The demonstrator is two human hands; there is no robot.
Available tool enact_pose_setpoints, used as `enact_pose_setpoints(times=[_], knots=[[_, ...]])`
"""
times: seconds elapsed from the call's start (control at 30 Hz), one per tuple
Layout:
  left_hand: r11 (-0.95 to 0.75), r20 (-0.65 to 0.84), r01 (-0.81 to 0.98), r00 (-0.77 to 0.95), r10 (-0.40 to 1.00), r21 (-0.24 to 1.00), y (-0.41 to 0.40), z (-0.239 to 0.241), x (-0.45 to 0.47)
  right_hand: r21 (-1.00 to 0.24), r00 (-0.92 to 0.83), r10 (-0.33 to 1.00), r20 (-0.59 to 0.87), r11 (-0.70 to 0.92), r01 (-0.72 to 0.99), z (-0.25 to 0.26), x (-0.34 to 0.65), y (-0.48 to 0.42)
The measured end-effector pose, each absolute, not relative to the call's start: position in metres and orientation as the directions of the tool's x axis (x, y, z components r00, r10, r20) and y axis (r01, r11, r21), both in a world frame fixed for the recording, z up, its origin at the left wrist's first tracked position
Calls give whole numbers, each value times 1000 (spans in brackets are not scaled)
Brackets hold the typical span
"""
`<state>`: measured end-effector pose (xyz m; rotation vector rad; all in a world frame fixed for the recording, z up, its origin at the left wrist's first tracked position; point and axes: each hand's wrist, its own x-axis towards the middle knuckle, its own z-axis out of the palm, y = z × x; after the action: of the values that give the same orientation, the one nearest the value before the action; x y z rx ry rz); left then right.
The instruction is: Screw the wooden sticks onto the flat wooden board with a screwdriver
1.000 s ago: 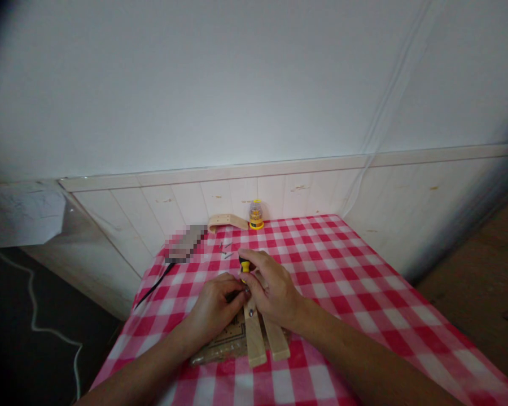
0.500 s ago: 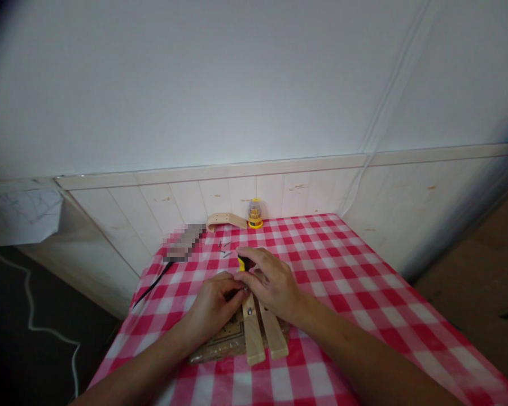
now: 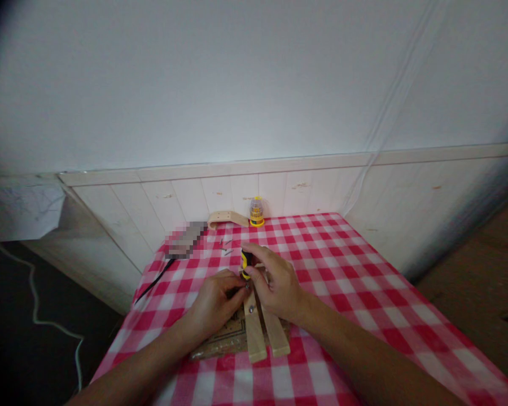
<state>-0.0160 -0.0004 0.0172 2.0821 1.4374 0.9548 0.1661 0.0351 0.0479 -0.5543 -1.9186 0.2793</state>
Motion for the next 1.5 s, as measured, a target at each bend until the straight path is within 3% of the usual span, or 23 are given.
enact_pose_setpoints(times=[0.6, 0.9, 1.5], knots=[[-364, 287, 630, 225, 931, 686, 0, 17, -17, -333, -306, 391, 868, 916, 226, 57, 162, 34], [-363, 283, 654, 230, 931, 663, 1, 15, -18, -378, -348, 436, 830, 899, 222, 46, 167, 35], [-373, 296, 635, 229, 927, 677, -1, 18, -17, -307, -323, 387, 864, 912, 272, 51, 164, 35]])
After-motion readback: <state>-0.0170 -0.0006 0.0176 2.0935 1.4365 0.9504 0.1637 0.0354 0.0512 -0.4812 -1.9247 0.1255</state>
